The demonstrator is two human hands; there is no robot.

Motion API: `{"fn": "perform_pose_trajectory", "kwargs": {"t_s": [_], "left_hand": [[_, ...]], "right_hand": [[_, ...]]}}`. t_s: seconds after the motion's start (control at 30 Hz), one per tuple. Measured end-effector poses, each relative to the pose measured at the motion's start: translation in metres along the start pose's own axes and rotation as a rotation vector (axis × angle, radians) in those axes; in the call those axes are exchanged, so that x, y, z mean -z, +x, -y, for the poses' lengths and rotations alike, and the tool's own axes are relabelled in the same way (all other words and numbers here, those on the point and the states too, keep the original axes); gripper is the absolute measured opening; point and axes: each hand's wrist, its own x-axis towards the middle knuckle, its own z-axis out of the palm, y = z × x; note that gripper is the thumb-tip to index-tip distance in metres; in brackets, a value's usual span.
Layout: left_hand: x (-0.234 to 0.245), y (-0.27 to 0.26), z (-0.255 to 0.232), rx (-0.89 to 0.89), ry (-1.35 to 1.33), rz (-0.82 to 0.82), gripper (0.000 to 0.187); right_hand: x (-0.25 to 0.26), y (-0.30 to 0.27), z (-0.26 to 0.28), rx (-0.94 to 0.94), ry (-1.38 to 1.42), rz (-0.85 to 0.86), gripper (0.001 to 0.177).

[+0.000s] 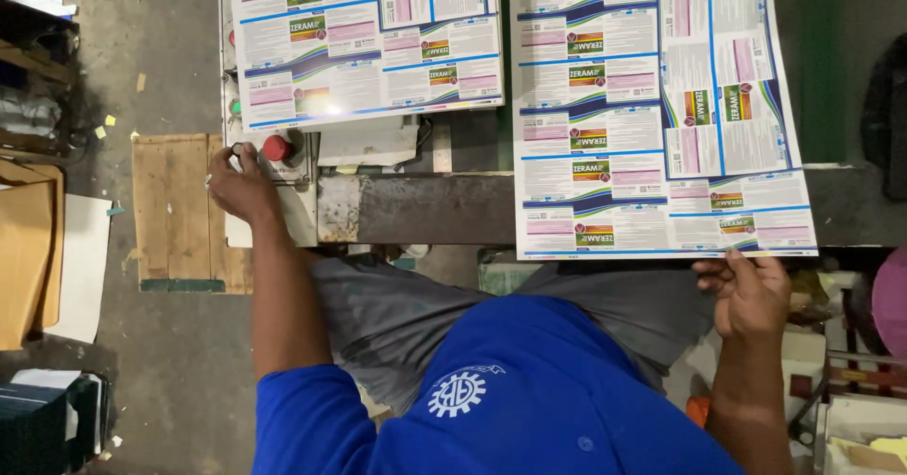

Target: The person operates a paper cutting machine, feeding large printed sheets into the cutter and pressing a button to cut them. They repeatedly stack the cut sheets and continue processing the pile.

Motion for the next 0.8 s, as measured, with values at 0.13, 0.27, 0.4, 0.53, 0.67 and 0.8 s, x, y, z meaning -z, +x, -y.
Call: {"fn": "perform_pose_trajectory", "kwargs": {"t_s": [0.13, 0.27, 0.4, 0.53, 0.67, 0.8], "left_hand": [[0.019, -0.008, -0.035, 0.089, -0.046, -0.032, 0.045], [0.038, -0.028, -0.094, -0.450, -0.106, -0.036, 0.050], [0.042, -0.055, -0.155, -0.831, -0.091, 0.296, 0.067], [0.037, -0.071, -0.190, -0.987, -0.037, 0.384, 0.080], [0.031, -0.075, -0.196, -0.984, 0.068, 0.433, 0.067], [0.037, -0.062, -0.199, -1.040, 0.036, 0.417, 0.035]], "right_hand": [[-0.015, 0.006, 0.005, -0.004, 0.008, 0.002, 0.018], [-0.027, 0.027, 0.004, 0.018, -0.033, 0.039, 0.017], [-0.047, 0.058, 0.009, 0.045, -0.048, 0.097, 0.016], [-0.064, 0.101, 0.011, 0.052, -0.035, 0.122, 0.014], [-0.075, 0.127, 0.020, 0.032, -0.015, 0.168, 0.017], [-0.084, 0.121, 0.032, -0.027, 0.002, 0.196, 0.039]]}}
